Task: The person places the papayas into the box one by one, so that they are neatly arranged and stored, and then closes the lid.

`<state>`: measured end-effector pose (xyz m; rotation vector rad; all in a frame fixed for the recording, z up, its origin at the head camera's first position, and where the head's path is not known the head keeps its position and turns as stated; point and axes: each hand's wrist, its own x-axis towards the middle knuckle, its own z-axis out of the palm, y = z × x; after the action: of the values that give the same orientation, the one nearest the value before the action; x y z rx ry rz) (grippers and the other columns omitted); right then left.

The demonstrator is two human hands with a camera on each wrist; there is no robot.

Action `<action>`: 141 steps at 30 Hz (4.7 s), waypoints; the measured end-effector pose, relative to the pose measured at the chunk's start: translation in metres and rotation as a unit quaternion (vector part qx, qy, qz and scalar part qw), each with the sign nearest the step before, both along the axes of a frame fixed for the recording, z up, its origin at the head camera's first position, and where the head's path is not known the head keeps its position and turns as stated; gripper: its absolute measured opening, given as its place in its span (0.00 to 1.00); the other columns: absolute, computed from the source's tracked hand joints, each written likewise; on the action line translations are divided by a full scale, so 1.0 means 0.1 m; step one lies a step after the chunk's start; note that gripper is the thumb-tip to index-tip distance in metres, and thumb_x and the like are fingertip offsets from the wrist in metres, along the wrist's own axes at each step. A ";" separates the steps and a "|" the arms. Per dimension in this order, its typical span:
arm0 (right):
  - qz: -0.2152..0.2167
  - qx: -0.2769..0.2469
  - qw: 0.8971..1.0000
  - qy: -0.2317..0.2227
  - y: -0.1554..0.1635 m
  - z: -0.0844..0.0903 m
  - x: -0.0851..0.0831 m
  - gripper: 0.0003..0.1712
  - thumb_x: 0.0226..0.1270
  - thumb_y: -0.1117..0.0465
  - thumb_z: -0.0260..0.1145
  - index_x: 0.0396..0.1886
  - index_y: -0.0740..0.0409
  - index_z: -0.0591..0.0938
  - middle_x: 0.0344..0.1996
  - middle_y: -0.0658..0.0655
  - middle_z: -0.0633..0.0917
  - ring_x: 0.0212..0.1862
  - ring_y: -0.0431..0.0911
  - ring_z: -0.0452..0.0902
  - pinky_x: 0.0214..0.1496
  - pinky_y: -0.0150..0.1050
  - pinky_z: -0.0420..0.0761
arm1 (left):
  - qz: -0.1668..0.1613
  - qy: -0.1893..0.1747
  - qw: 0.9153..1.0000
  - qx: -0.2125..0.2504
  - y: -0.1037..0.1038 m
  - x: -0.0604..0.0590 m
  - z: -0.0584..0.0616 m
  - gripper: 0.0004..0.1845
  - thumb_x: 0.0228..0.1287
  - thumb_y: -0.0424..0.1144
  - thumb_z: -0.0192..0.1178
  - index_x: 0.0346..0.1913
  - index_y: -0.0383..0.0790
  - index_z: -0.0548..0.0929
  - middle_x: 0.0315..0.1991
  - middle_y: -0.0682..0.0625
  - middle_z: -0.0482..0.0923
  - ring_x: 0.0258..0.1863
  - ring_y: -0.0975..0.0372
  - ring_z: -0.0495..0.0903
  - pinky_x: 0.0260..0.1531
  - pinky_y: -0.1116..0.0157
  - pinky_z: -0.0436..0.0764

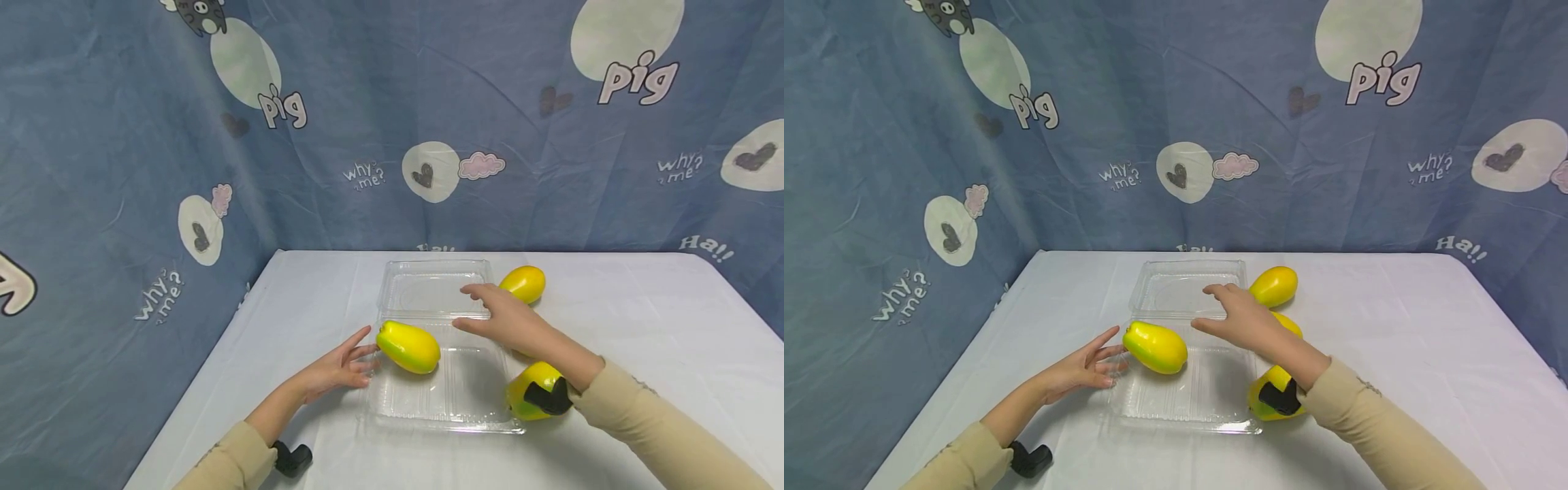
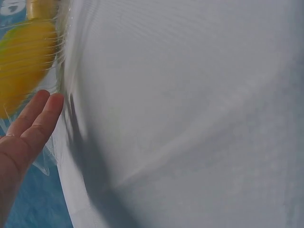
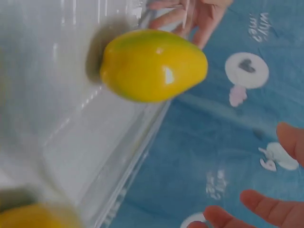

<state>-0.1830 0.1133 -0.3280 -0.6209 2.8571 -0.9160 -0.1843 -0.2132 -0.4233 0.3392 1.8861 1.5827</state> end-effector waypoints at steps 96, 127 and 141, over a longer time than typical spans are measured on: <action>-0.036 -0.028 0.993 0.113 1.01 -0.59 0.58 0.36 0.45 0.51 0.74 0.53 0.62 0.75 0.47 0.60 0.79 0.44 0.51 0.75 0.34 0.32 0.78 | -0.021 -0.002 0.999 0.029 0.00 0.13 -0.02 0.56 0.55 0.30 0.62 0.72 0.52 0.30 0.71 0.34 0.41 0.65 0.45 0.61 0.54 0.55 0.72; 0.007 -0.092 0.991 0.097 0.00 -0.43 0.56 0.36 0.51 0.45 0.69 0.57 0.58 0.75 0.47 0.53 0.79 0.40 0.41 0.73 0.38 0.32 0.78 | -0.021 -0.004 0.999 0.030 0.00 0.12 -0.02 0.55 0.54 0.30 0.64 0.72 0.52 0.33 0.71 0.34 0.43 0.64 0.45 0.61 0.53 0.54 0.73; 0.011 -0.073 0.993 0.092 -0.45 -0.56 0.59 0.36 0.51 0.42 0.68 0.57 0.56 0.75 0.46 0.51 0.79 0.45 0.44 0.76 0.46 0.42 0.78 | -0.028 -0.001 0.999 0.030 0.01 0.11 0.00 0.54 0.54 0.30 0.64 0.72 0.50 0.35 0.71 0.34 0.42 0.65 0.44 0.60 0.54 0.52 0.71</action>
<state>-0.1238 0.0679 -0.3841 -0.7908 2.9538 -1.1291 -0.1735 -0.2121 -0.4231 0.4129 1.8140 1.6032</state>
